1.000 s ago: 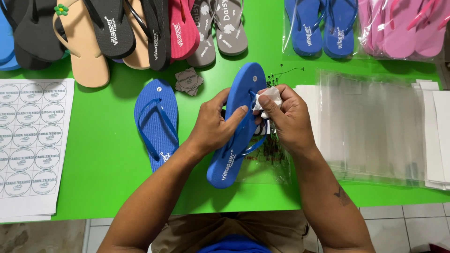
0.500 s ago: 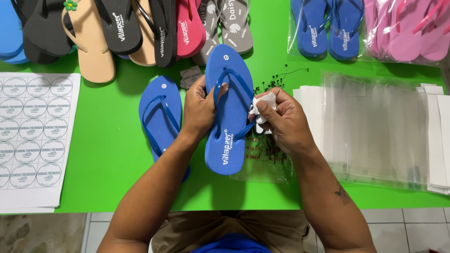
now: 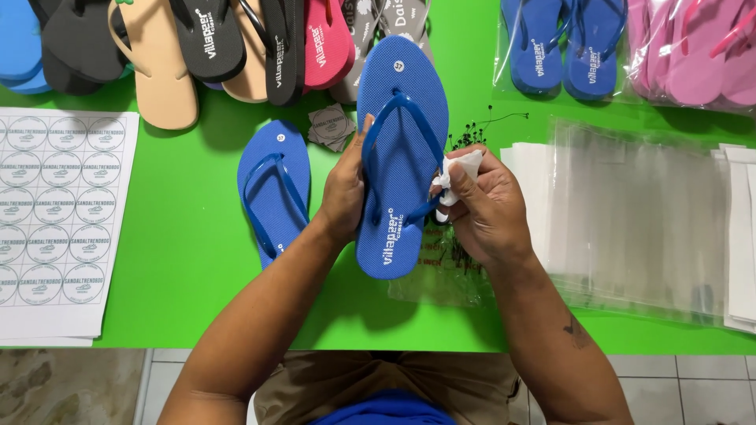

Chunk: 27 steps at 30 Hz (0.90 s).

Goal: Cleaning flip-flops with a cloth and placing them into plastic bags for packaging in a manufacturing setting.

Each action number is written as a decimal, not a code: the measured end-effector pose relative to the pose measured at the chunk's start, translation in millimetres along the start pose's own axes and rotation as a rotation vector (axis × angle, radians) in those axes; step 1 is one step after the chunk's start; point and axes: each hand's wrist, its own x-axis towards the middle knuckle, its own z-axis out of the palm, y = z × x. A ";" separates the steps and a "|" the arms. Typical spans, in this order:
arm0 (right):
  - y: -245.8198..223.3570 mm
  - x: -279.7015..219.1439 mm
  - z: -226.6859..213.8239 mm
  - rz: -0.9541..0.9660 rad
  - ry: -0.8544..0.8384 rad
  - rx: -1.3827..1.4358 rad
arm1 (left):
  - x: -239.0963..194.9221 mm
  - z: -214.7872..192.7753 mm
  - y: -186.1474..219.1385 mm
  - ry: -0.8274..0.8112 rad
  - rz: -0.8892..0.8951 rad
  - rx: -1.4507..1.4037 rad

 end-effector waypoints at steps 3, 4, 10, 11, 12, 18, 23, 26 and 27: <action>1.8 2.3 0.7 -0.099 -0.012 -0.177 | 9.8 -18.7 -10.5 0.028 0.019 -0.003; 0.0 1.9 1.9 -0.098 -0.013 -0.175 | 10.3 -22.2 -11.7 0.029 0.020 -0.002; -1.5 -4.1 16.8 -0.364 0.038 -0.563 | 11.4 -35.8 -29.9 0.037 0.261 0.239; 2.7 -5.9 19.7 -0.346 0.032 -0.543 | 9.9 -37.6 -33.7 0.053 0.346 0.353; 7.0 -7.8 22.5 -0.329 0.026 -0.523 | 8.4 -39.4 -37.7 0.069 0.431 0.469; 15.5 -10.4 28.3 -0.351 0.009 -0.608 | 3.6 -30.1 -54.1 0.061 0.456 0.481; 15.2 -1.9 11.0 -0.563 0.058 -0.894 | -4.1 -13.2 -45.2 0.044 0.421 0.528; 12.3 2.1 5.2 -0.771 0.069 -1.115 | -2.8 -15.1 -44.6 0.009 0.367 0.528; 11.8 3.6 3.4 -0.848 0.067 -1.190 | -1.0 -17.7 -44.8 -0.013 0.342 0.506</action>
